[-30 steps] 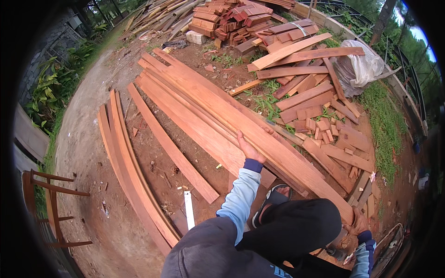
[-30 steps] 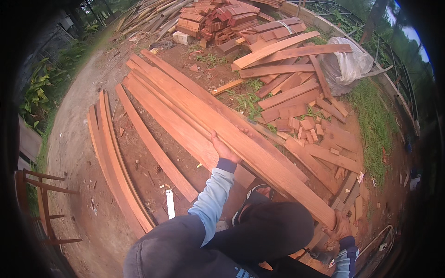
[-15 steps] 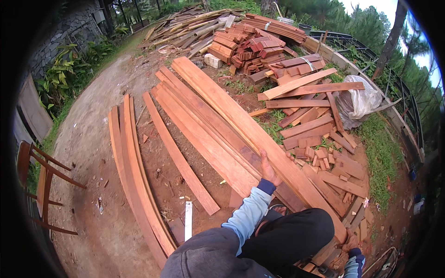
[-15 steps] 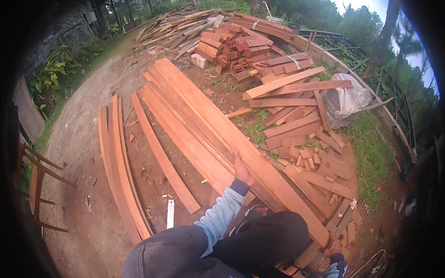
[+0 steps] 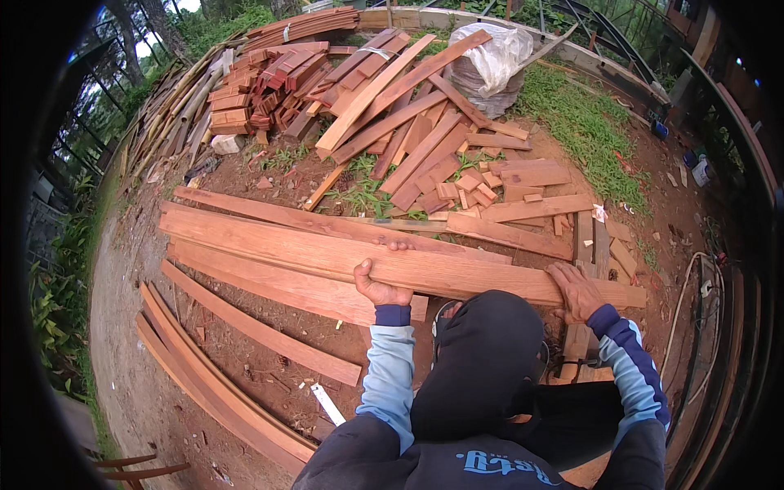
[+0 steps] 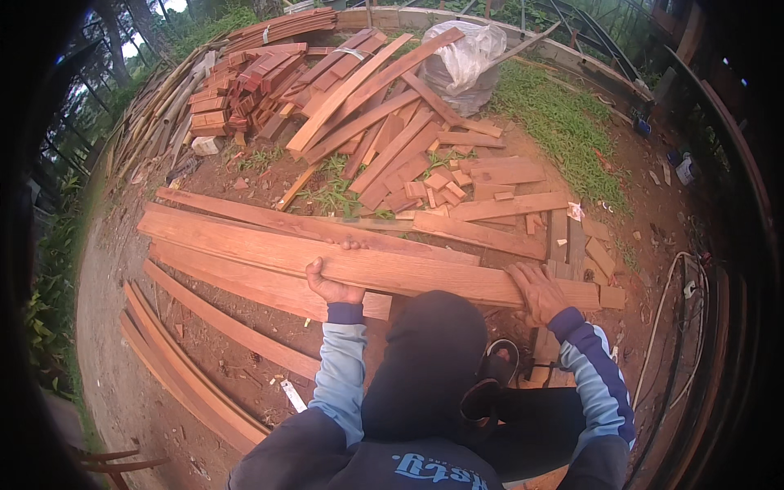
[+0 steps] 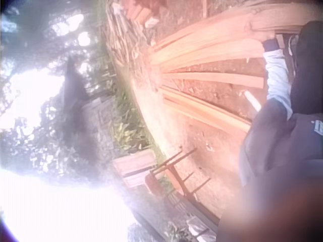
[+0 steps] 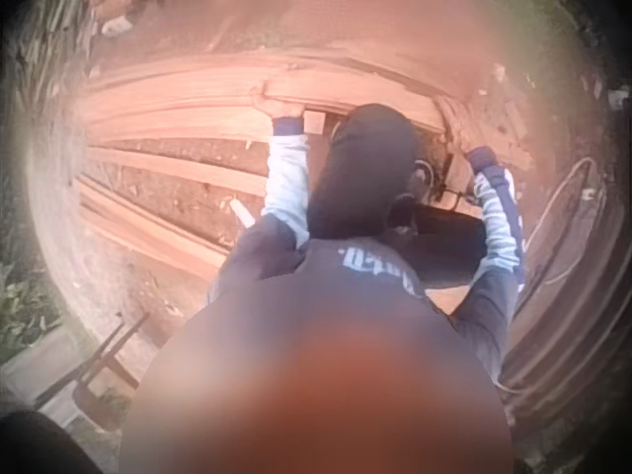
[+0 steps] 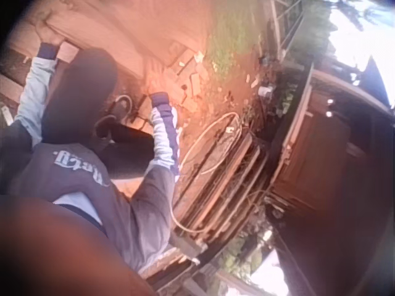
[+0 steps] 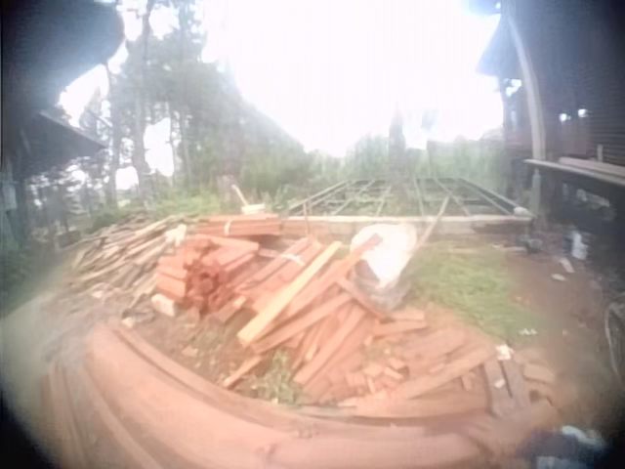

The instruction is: The person uses an angle grinder to cut several wooden planks into smaller pieces. They repeatedly pick up planks, position them on a support, cut them, and place the cut pieces aside. The work area is outdoors with scattered wood and debris.

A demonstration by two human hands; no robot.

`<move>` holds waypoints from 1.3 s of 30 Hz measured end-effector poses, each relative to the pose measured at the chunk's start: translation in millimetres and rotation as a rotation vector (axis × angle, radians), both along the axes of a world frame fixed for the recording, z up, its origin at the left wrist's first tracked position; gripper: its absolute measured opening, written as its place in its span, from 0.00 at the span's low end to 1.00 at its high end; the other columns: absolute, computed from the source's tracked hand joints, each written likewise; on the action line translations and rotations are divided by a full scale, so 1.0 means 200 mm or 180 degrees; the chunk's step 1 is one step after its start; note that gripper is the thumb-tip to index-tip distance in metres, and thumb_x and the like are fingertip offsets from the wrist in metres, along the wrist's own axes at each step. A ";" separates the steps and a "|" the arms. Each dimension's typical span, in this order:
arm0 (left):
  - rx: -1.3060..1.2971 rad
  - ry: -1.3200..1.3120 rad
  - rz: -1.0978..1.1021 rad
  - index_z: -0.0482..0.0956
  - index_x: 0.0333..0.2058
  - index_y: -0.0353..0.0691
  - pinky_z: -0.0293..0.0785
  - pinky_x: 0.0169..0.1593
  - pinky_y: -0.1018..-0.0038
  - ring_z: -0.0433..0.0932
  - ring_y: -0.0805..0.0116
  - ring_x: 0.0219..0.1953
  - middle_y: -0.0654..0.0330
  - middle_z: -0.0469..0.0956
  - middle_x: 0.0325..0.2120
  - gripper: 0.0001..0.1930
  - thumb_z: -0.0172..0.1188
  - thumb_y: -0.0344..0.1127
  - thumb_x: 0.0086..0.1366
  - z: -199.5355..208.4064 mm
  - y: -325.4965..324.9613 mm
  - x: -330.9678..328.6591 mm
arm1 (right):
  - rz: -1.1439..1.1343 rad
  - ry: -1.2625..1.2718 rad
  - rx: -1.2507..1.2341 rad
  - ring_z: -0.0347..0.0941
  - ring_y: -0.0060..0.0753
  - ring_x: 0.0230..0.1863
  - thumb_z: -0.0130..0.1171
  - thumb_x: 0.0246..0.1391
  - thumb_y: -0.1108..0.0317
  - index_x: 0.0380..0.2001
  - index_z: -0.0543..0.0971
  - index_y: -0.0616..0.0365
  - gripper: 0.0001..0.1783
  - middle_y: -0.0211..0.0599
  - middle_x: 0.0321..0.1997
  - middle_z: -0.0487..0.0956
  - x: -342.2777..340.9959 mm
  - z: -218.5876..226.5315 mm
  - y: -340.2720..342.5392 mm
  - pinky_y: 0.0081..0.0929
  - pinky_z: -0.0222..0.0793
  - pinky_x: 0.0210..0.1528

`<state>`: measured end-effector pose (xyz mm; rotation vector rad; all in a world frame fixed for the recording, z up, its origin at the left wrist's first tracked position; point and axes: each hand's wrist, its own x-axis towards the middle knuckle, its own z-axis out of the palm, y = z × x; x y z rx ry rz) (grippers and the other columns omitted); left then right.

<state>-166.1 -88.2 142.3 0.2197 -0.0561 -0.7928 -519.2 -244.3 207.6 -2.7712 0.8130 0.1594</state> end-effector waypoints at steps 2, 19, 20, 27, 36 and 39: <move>0.0093 0.0099 -0.0038 0.72 0.42 0.42 0.65 0.57 0.51 0.71 0.52 0.41 0.51 0.72 0.32 0.24 0.59 0.48 0.48 -0.09 0.00 -0.04 | 0.0010 0.0016 0.0086 0.59 0.55 0.66 0.72 0.35 0.67 0.63 0.61 0.55 0.49 0.49 0.64 0.65 0.05 -0.04 0.04 0.57 0.54 0.66; 0.1107 0.0276 -0.0474 0.76 0.42 0.39 0.72 0.56 0.53 0.76 0.52 0.50 0.49 0.79 0.42 0.19 0.58 0.43 0.54 -0.52 -0.14 0.05 | -0.0358 0.0257 -0.0035 0.69 0.51 0.55 0.69 0.33 0.65 0.49 0.69 0.62 0.36 0.49 0.50 0.73 0.22 -0.29 -0.15 0.49 0.62 0.55; 0.1189 0.0291 -0.0607 0.76 0.42 0.39 0.74 0.54 0.54 0.77 0.54 0.49 0.50 0.80 0.43 0.18 0.58 0.41 0.55 -0.58 -0.16 0.10 | -0.0381 0.0232 -0.0072 0.69 0.51 0.55 0.69 0.33 0.65 0.49 0.69 0.62 0.35 0.50 0.50 0.73 0.22 -0.33 -0.18 0.49 0.62 0.55; 0.2134 -0.0091 -0.0911 0.78 0.44 0.38 0.80 0.49 0.59 0.79 0.59 0.49 0.55 0.81 0.46 0.15 0.63 0.41 0.65 -0.92 -0.36 0.36 | -0.0496 -0.0115 -0.0687 0.69 0.45 0.55 0.67 0.37 0.68 0.50 0.70 0.61 0.33 0.45 0.49 0.73 0.24 -0.64 -0.33 0.44 0.60 0.56; 0.2658 -0.0340 -0.1621 0.79 0.43 0.40 0.79 0.52 0.61 0.80 0.60 0.47 0.56 0.81 0.44 0.15 0.65 0.41 0.63 -1.14 -0.53 0.31 | -0.0779 -0.0096 -0.0621 0.70 0.41 0.55 0.53 0.50 0.69 0.48 0.71 0.58 0.19 0.41 0.48 0.74 0.10 -1.02 -0.50 0.44 0.58 0.58; 0.2805 -0.0399 -0.1677 0.78 0.44 0.41 0.80 0.50 0.60 0.81 0.60 0.46 0.55 0.81 0.44 0.16 0.66 0.43 0.62 -1.20 -0.56 0.31 | -0.0795 -0.0245 -0.0637 0.69 0.41 0.56 0.53 0.50 0.69 0.50 0.71 0.58 0.21 0.41 0.50 0.73 0.09 -1.14 -0.52 0.44 0.57 0.59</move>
